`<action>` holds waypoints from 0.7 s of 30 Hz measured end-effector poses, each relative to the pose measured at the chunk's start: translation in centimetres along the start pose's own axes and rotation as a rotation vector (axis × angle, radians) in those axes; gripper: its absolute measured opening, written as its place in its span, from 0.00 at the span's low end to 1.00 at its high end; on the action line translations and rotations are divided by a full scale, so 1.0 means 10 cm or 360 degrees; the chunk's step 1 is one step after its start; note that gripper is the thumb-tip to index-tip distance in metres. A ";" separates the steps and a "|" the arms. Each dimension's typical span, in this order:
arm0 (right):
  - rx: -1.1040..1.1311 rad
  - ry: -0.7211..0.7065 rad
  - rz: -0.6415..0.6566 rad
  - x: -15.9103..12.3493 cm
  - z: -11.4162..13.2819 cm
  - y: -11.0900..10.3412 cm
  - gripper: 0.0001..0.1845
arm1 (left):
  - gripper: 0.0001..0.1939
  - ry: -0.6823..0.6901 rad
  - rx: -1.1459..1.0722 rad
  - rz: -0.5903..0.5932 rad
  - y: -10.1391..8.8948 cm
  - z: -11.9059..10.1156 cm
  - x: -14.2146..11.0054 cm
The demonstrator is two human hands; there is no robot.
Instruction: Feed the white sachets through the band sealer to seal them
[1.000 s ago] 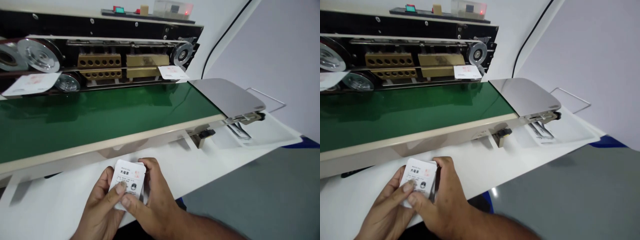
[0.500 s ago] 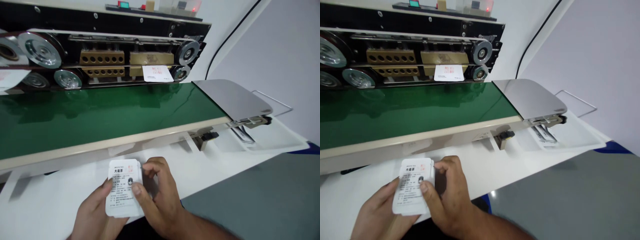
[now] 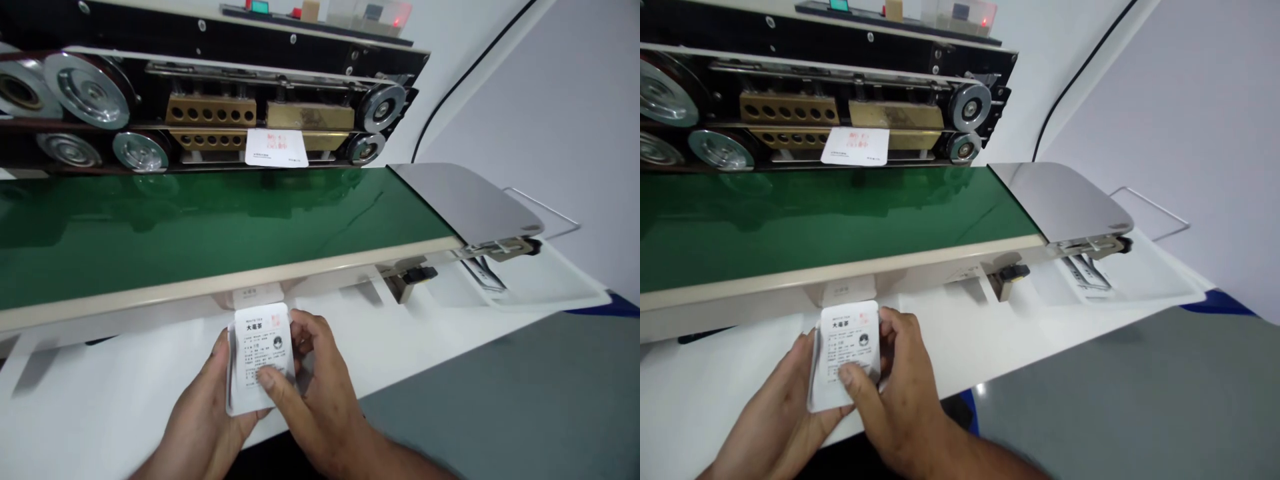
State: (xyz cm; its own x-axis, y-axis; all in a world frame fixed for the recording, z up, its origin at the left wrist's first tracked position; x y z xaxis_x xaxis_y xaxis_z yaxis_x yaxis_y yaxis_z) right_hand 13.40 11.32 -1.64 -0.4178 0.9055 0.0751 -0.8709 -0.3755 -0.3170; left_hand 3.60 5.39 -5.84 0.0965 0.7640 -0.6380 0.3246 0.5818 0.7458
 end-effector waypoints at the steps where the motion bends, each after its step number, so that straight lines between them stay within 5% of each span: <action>1: -0.0032 -0.0040 -0.0029 -0.01 0.01 -0.02 0.27 | 0.26 0.0027 0.0012 -0.0065 -0.02 -0.01 0.00; 7: -0.0137 -0.0002 0.0071 -0.03 -0.02 -0.03 0.11 | 0.30 0.0167 0.0267 -0.0485 -0.11 -0.12 -0.05; 14: 0.0185 -0.0171 -0.0101 -0.10 0.07 -0.23 0.10 | 0.23 0.0287 0.0290 -0.0482 0.02 -0.15 -0.09; 17: 0.0055 -0.0361 -0.0216 -0.11 0.23 -0.34 0.12 | 0.21 0.0297 0.0268 -0.0514 0.01 -0.15 -0.10; 21: -0.0400 -0.0466 0.0234 -0.06 0.34 -0.09 0.14 | 0.21 0.0261 0.0267 -0.0465 -0.02 -0.14 -0.09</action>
State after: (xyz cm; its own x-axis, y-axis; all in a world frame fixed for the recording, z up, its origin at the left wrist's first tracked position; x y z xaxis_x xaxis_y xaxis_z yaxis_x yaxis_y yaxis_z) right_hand 13.57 10.43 1.78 -0.6207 0.7376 0.2658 -0.7211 -0.4039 -0.5629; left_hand 2.09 4.97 -5.13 -0.1703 0.6150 -0.7699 0.4673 0.7383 0.4864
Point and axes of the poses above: each hand's wrist, its own x-axis towards the middle knuckle, its own y-axis out of the palm, z = x × y, the point moved 7 cm from there along x, towards the middle knuckle, and after that the axes turned 3 degrees about -x, right-handed, at the moved point
